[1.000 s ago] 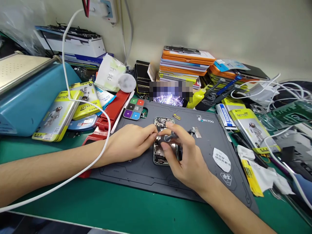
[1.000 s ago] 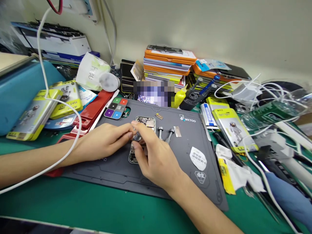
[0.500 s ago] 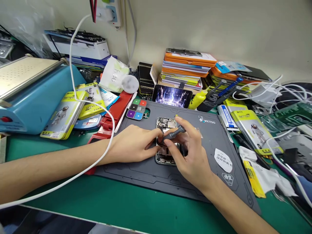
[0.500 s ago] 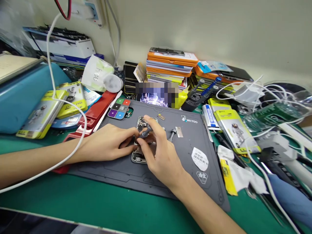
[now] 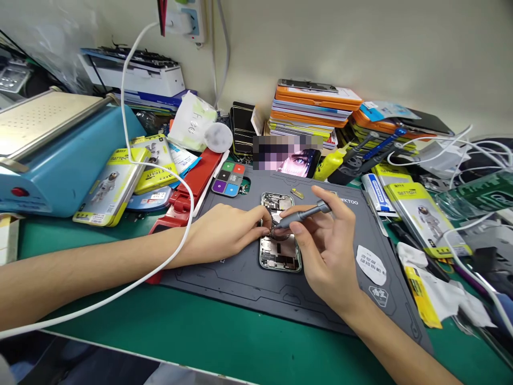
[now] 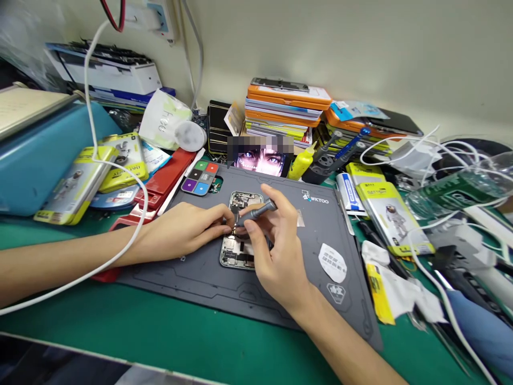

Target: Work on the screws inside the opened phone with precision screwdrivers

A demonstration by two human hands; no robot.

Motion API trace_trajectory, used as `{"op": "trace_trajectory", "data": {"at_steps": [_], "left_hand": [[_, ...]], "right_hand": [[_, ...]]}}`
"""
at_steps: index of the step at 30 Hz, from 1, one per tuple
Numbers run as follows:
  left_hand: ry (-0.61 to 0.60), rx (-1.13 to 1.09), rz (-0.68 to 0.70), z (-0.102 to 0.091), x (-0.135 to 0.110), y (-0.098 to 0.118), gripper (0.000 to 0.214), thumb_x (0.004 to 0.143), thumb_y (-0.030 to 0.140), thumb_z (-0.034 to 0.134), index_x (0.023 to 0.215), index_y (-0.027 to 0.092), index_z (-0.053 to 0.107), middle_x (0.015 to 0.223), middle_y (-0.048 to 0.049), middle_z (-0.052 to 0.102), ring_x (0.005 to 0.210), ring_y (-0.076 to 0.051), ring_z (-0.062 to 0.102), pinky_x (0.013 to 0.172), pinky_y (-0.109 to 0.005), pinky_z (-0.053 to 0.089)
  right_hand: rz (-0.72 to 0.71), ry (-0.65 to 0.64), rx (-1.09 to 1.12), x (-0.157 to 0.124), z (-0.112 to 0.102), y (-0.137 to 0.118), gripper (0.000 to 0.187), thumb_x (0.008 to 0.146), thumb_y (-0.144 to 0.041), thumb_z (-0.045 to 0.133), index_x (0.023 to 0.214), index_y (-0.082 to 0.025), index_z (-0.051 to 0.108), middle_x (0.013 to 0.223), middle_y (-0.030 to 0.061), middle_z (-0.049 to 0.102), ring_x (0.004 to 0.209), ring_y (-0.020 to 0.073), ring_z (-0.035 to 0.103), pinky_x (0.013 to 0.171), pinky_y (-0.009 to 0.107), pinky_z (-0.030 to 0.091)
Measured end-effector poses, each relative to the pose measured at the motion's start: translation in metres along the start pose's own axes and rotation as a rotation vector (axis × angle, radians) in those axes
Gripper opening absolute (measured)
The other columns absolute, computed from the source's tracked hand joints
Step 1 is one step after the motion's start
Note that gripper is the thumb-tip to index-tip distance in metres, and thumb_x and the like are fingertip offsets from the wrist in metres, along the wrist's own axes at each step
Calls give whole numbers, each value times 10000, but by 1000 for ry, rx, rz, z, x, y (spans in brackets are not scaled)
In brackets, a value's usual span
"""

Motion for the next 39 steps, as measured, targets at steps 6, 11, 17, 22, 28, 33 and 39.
{"op": "trace_trajectory", "data": {"at_steps": [6,11,17,22,28,33,39], "left_hand": [[9,-95,-59,-3,-1,-2,294,1113,309,316,1279,243,550,884,-1,752,729,-230,724,632,-305,417],[44,-34,-44,-1,-2,-4,295,1097,293,318,1273,243,549,922,-19,767,781,-273,749,647,-329,419],[49,-32,-38,-2,-2,-3,277,1088,303,347,1259,252,560,939,-13,771,806,-291,753,656,-333,415],[29,-47,-17,-1,-2,-2,269,1086,322,367,1248,255,572,944,-9,773,807,-288,754,664,-337,419],[38,-40,-19,-1,-1,-3,295,1087,292,336,1265,258,568,998,-17,781,857,-305,767,701,-353,454],[35,-28,-7,2,-1,-4,290,1087,308,325,1254,256,555,994,-19,776,842,-310,765,690,-361,458],[66,-51,25,3,-2,-4,253,1080,309,354,1223,274,561,962,4,765,809,-300,760,658,-349,442]], "right_hand": [[-7,-83,-54,-1,3,-1,569,1074,-179,559,1571,-336,331,1205,86,682,891,184,720,637,334,655],[-17,-124,-79,-2,4,3,595,1072,-164,551,1592,-337,321,1230,88,677,999,202,716,749,374,662],[-99,-93,-122,-3,4,0,639,1055,-96,556,1595,-345,323,1264,87,664,1049,177,718,807,343,655],[-77,-75,-83,-3,2,-2,640,1054,-98,557,1594,-345,316,1261,87,665,979,170,725,773,344,671],[-99,-142,-120,-5,5,3,676,1048,-85,559,1615,-358,312,1430,113,600,1109,169,710,882,347,669],[-138,-157,-149,-6,6,5,708,1048,-73,546,1637,-362,279,1565,122,504,1152,166,701,943,364,661],[-165,-149,-153,-6,6,4,713,1046,-60,547,1634,-368,288,1593,120,479,1182,158,696,984,349,649]]}}
Point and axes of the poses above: each hand's wrist, its own x-axis towards the middle knuckle, its own z-axis out of the palm, y = z × x, the point moved 4 cm from there along x, towards the middle knuckle
